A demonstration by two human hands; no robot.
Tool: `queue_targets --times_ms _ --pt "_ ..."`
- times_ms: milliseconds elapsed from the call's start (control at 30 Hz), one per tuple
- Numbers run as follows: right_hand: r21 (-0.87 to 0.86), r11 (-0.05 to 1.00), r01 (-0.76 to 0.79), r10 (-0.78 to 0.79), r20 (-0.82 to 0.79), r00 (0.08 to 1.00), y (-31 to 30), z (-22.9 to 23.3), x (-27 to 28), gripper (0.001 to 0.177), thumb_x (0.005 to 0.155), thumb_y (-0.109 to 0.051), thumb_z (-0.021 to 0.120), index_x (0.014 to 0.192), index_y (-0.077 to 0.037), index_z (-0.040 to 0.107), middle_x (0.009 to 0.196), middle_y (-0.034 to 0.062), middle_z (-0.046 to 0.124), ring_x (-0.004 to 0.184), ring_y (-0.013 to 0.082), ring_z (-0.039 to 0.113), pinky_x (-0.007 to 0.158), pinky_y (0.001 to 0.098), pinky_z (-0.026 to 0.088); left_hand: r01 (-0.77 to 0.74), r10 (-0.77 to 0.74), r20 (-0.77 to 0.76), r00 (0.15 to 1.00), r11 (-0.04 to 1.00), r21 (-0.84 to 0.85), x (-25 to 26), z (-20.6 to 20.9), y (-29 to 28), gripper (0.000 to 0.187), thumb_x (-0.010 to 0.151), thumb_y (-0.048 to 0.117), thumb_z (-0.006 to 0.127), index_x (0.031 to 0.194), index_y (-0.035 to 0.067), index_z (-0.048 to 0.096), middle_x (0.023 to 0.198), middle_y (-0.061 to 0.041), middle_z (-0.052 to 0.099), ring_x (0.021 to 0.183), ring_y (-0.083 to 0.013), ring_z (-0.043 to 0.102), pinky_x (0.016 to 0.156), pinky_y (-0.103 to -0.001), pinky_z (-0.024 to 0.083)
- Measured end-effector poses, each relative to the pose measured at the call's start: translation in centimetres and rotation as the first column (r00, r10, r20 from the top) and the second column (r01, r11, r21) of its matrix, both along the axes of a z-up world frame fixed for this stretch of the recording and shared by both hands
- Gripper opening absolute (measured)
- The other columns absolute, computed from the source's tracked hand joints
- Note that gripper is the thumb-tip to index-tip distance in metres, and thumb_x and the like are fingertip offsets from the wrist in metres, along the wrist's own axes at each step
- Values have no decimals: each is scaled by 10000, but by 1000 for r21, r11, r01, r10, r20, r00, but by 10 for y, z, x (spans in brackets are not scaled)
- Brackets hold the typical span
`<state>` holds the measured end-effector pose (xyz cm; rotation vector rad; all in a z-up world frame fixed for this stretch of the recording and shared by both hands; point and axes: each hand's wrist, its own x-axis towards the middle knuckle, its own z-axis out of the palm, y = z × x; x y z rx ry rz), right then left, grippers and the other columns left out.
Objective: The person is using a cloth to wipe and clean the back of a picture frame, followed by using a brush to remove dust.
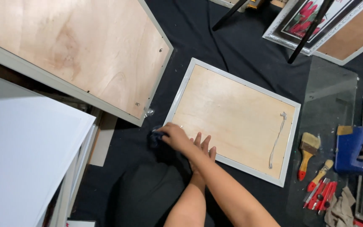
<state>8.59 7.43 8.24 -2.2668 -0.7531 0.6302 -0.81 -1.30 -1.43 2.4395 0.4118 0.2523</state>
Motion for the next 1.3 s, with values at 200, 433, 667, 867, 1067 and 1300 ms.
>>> queue_targets --times_ms 200,433,667,867,1067,1300 --pt "78 843 532 -528 -73 846 -56 42 37 350 885 -177 639 1217 -209 746 1082 74 729 1088 323 694 975 440 552 -772 756 -205 621 545 -328 62 14 80 152 943 238 532 1063 326 565 1158 81 502 1081 -296 532 922 -555 390" --pt "-151 988 13 53 427 903 -19 -35 -28 502 830 -115 633 1300 -282 690 1174 57 606 1095 333 598 980 405 528 -765 540 -581 609 209 -609 67 -17 192 302 966 512 477 1188 384 637 1417 86 481 1434 -355 349 1125 -629 193" --pt "-296 954 -43 238 664 709 -83 -36 -65 374 996 -139 549 1366 -134 599 1088 94 572 1037 276 580 912 333 535 -607 303 -529 793 468 -642 55 -5 182 460 994 465 484 1351 227 652 1429 -53 558 1378 -343 479 1164 -504 329" --pt "-391 917 81 217 658 721 -201 -22 -105 327 1048 -179 488 1357 -169 595 1088 53 587 1021 227 597 889 288 531 -462 200 -522 829 771 -439 53 11 172 446 979 424 497 1356 207 597 1447 -66 477 1351 -341 448 1169 -472 322" --pt "-474 852 221 102 565 819 -309 -6 -133 263 1025 -177 518 1271 -222 599 1078 15 605 1032 212 652 901 292 560 -304 117 -505 855 902 -305 49 6 172 511 964 412 563 1433 212 519 1499 -93 387 1362 -382 402 1129 -510 369" --pt "-618 584 527 -210 513 833 -485 -48 -165 282 891 -126 668 1138 -249 613 1100 4 641 955 280 739 848 375 630 -177 55 -530 846 967 -183 42 23 165 624 974 382 568 1541 175 410 1530 -94 328 1354 -370 390 1075 -535 440"
